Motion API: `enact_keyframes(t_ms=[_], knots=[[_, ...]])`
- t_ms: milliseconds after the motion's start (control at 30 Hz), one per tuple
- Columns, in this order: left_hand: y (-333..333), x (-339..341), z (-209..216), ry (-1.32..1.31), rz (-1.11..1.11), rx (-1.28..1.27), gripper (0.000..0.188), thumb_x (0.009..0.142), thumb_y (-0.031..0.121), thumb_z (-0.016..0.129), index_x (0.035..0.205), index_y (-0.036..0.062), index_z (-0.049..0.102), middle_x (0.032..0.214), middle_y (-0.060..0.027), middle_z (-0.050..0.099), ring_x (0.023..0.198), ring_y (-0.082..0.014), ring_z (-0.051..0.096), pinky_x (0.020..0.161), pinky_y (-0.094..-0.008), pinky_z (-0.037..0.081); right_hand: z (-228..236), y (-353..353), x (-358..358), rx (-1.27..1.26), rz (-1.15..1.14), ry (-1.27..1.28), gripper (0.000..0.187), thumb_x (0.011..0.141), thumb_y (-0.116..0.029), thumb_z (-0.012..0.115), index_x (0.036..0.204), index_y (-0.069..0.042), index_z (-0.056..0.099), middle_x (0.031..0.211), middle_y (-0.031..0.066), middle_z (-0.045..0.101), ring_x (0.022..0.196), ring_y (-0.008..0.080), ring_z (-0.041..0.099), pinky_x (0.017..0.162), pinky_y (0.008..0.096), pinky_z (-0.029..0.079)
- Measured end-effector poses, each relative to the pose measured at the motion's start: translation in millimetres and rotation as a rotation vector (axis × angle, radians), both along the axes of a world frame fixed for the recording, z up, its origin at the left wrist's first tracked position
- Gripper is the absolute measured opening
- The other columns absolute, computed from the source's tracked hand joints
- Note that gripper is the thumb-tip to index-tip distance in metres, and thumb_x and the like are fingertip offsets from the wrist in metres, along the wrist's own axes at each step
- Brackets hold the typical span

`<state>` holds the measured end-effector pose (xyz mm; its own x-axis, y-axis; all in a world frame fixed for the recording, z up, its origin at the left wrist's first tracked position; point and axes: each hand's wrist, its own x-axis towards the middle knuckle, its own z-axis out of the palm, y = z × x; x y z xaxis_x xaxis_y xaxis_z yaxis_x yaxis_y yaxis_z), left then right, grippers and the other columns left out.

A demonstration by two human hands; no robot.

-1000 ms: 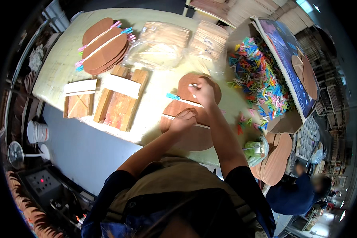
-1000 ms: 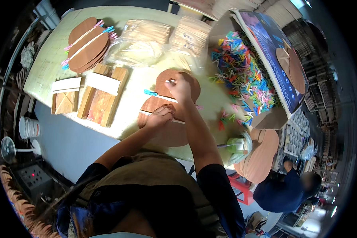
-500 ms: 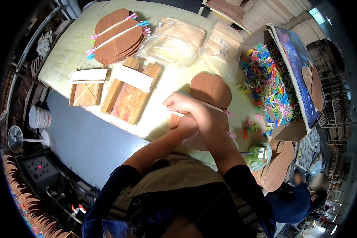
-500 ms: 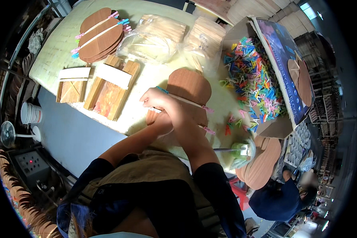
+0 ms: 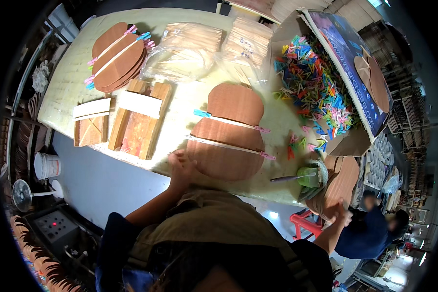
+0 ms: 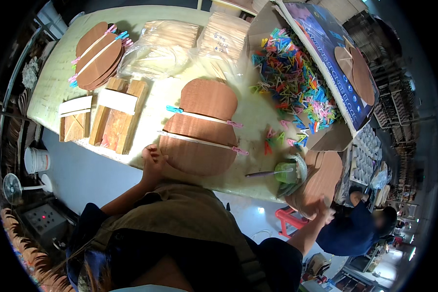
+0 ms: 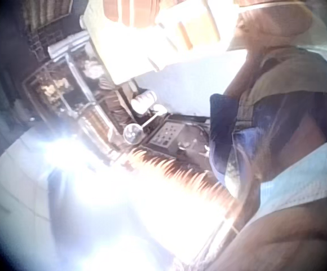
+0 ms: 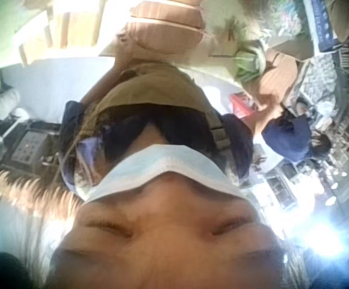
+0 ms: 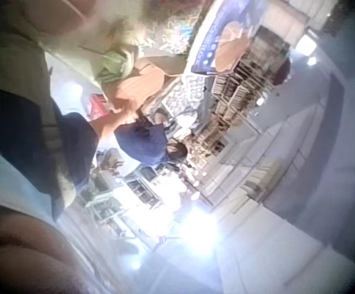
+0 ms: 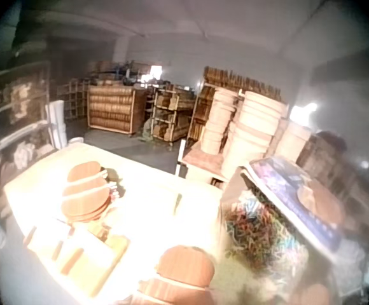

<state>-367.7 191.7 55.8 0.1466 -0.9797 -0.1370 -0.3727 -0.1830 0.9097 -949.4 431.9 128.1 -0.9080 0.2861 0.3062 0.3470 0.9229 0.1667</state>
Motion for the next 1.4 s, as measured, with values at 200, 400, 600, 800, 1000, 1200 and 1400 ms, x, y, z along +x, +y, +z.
enact_keyframes(t_ms=[200, 400, 600, 800, 1000, 1200, 1400], knots=[[-5, 11, 0, 0.822, -0.315, 0.495, 0.024, 0.085, 0.01, 0.061, 0.106, 0.0009, 0.052, 0.096, -0.0098, 0.062, 0.089, -0.018, 0.06, 0.077, -0.0295, 0.05, -26, 56, -50, -0.207, 0.053, -0.381, 0.113, 0.049, -0.076, 0.069, 0.132, -0.006, 0.041, 0.117, 0.0141, 0.055, 0.104, 0.0328, 0.054, 0.083, 0.0427, 0.048], [-17, 56, 41, 0.916, -0.039, 0.311, 0.027, 0.086, 0.004, 0.058, 0.113, 0.0073, 0.054, 0.095, -0.0026, 0.063, 0.085, -0.0157, 0.061, 0.075, -0.0319, 0.052, -31, 66, -74, -0.301, 0.09, -0.513, 0.114, 0.048, -0.074, 0.07, 0.134, -0.006, 0.038, 0.121, 0.0152, 0.052, 0.108, 0.0345, 0.052, 0.087, 0.0431, 0.046], [-106, 130, 66, 0.819, 0.269, -0.129, 0.021, 0.084, 0.004, 0.061, 0.105, 0.0079, 0.057, 0.081, 0.0006, 0.058, 0.072, -0.0134, 0.059, 0.071, -0.0286, 0.053, -33, 81, -78, -0.336, 0.067, -0.565, 0.116, 0.048, -0.073, 0.071, 0.136, -0.006, 0.034, 0.126, 0.0162, 0.049, 0.111, 0.0362, 0.05, 0.09, 0.0434, 0.044], [-207, 210, 61, 0.779, 0.418, -0.292, 0.017, 0.086, 0.0, 0.055, 0.102, 0.0044, 0.055, 0.091, -0.0065, 0.061, 0.08, -0.0191, 0.062, 0.074, -0.0334, 0.056, -31, 92, -81, -0.356, 0.056, -0.61, 0.119, 0.048, -0.072, 0.072, 0.139, -0.006, 0.031, 0.13, 0.0173, 0.046, 0.115, 0.0379, 0.047, 0.094, 0.0437, 0.042], [-331, 312, -30, 0.744, 0.487, -0.264, 0.011, 0.081, 0.001, 0.064, 0.085, 0.0055, 0.054, 0.077, -0.0081, 0.06, 0.068, -0.0203, 0.061, 0.061, -0.0309, 0.054, -12, 75, -48, -0.387, 0.104, -0.598, 0.118, 0.054, -0.07, 0.069, 0.142, -0.005, 0.025, 0.139, 0.0194, 0.037, 0.126, 0.0334, 0.04, 0.101, 0.0408, 0.038], [-378, 277, -31, -0.746, 1.027, 0.169, 0.071, 0.074, 0.066, 0.056, 0.107, 0.0037, 0.059, 0.093, -0.0157, 0.063, 0.076, -0.0271, 0.061, 0.06, -0.0412, 0.05, -29, 73, -33, -0.204, 0.19, -0.567, 0.092, 0.06, -0.066, 0.068, 0.131, -0.012, 0.045, 0.134, 0.0131, 0.045, 0.124, 0.0321, 0.041, 0.097, 0.041, 0.04], [-153, -98, 27, 0.2, -0.599, -0.114, 0.048, 0.085, 0.013, 0.06, 0.129, 0.0022, 0.043, 0.126, -0.0161, 0.049, 0.113, -0.0277, 0.048, 0.092, -0.0371, 0.041, -40, 82, -55, -0.504, 0.251, -0.458, 0.105, 0.052, -0.06, 0.079, 0.134, -0.006, 0.041, 0.127, 0.0187, 0.049, 0.103, 0.0301, 0.058, 0.081, 0.0344, 0.051]])
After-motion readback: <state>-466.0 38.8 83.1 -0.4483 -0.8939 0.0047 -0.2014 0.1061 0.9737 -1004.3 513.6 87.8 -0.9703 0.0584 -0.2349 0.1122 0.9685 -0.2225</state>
